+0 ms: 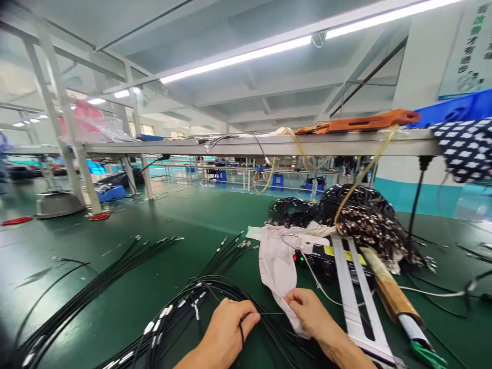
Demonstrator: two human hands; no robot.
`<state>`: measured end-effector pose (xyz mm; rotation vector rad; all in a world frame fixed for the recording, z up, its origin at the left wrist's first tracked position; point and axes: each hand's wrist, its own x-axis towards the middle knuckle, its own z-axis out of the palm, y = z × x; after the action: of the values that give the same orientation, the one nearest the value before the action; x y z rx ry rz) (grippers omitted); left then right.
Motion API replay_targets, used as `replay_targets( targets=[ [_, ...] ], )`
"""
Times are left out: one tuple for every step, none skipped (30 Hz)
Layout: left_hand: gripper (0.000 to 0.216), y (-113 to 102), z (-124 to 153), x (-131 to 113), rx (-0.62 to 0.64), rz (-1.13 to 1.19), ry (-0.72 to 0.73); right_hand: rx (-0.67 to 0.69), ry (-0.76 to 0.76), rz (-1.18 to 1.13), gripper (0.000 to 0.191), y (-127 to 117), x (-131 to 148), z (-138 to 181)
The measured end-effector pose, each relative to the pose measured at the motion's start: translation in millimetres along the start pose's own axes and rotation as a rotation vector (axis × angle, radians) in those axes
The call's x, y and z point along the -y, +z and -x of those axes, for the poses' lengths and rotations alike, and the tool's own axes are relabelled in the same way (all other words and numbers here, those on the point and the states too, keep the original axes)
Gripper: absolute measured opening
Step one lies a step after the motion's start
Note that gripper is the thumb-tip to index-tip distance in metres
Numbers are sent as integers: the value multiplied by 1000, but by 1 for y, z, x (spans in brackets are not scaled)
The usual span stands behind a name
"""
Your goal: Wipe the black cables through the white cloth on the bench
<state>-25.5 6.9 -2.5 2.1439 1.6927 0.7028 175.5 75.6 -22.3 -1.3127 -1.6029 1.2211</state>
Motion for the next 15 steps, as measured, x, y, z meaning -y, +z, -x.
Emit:
replay_targets(
  targets=[
    [20,0,1,0,-4,6,3,-46,-23,32,28,-2,-2,-3],
    [19,-2,2,1,-14,16,16,-97,-44,61,31,-5,-3,-6],
    [19,-5,3,1,-36,31,37,-152,-58,88,34,-9,-5,-8],
    [20,-11,3,2,-66,54,69,-209,-66,112,38,-14,-6,-9],
    [24,-18,2,4,-108,82,111,-265,-65,133,42,-20,-7,-9],
    [28,-27,0,6,-171,108,151,-316,-63,158,47,-26,-8,-7],
    [33,-39,-2,9,-259,133,175,-367,-72,197,50,-32,-9,-4],
    [38,-52,-5,13,-360,153,177,-417,-99,254,52,-37,-9,0],
    [42,-66,-7,18,-478,167,146,-459,-138,322,52,-41,-9,6],
    [45,-82,-10,25,-599,186,94,-491,-184,389,51,-45,-10,11],
    [48,-99,-12,33,-680,201,31,-511,-231,449,51,-48,-12,17],
    [51,-116,-13,42,-720,216,-11,-512,-270,493,50,-51,-14,23],
    [52,-134,-13,52,-741,240,-51,-494,-299,519,49,-52,-17,29],
    [54,-152,-11,63,-749,278,-95,-463,-331,537,46,-53,-21,35],
    [56,-170,-7,74,-755,336,-144,-425,-371,551,42,-53,-25,41]
  ],
)
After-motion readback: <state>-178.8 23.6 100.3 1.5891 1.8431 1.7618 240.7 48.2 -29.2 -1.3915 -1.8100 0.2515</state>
